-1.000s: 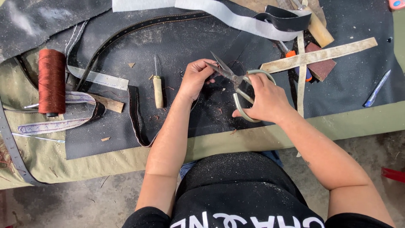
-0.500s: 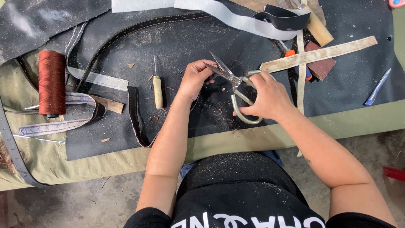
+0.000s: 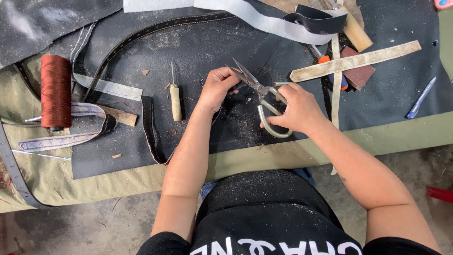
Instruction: Preparing thread by untangling and cutting it, then using a hand chisel to shave a long strip of wood on a workbench.
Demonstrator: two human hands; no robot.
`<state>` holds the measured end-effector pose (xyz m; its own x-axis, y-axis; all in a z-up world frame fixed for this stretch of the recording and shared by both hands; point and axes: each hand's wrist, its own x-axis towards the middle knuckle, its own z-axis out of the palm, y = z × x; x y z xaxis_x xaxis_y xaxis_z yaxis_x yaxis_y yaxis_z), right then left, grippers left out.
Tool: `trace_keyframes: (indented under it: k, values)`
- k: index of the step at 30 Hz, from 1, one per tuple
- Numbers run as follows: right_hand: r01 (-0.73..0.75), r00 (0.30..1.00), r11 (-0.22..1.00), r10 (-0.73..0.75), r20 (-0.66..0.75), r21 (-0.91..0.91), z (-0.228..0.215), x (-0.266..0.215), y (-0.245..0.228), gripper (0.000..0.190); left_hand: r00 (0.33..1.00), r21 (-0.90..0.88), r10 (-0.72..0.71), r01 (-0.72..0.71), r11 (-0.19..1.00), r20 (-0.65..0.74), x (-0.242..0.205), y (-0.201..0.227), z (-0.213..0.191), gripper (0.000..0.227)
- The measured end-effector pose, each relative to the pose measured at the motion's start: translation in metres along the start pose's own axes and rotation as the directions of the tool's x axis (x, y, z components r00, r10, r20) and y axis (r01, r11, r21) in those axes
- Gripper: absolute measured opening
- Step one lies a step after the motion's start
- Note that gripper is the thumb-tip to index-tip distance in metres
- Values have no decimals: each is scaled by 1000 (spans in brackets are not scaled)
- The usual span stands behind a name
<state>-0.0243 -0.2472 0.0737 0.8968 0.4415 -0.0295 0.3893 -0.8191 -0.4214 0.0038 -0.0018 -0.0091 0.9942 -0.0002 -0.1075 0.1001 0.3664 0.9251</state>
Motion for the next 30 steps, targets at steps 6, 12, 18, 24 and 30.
trace_keyframes:
  k: [6,12,18,24,30]
  values:
    - [12,1000,999,-12,-9,32,20,1,23,69,1000,42,-16,17,999,-20,1,-4,-5,13]
    - [-1,999,998,3,-34,62,33,3,36,72,999,53,-25,26,998,-26,4,-13,-10,15]
    - [28,998,996,-23,-59,88,31,0,31,72,999,51,-16,17,999,-29,1,-4,-6,16]
    - [-5,1000,999,4,-28,-32,2,0,-7,94,999,26,4,-3,1000,-36,-4,6,-3,14]
    - [-45,989,999,49,139,-30,-15,8,-23,102,999,13,16,-15,1000,-47,-6,10,-2,13]
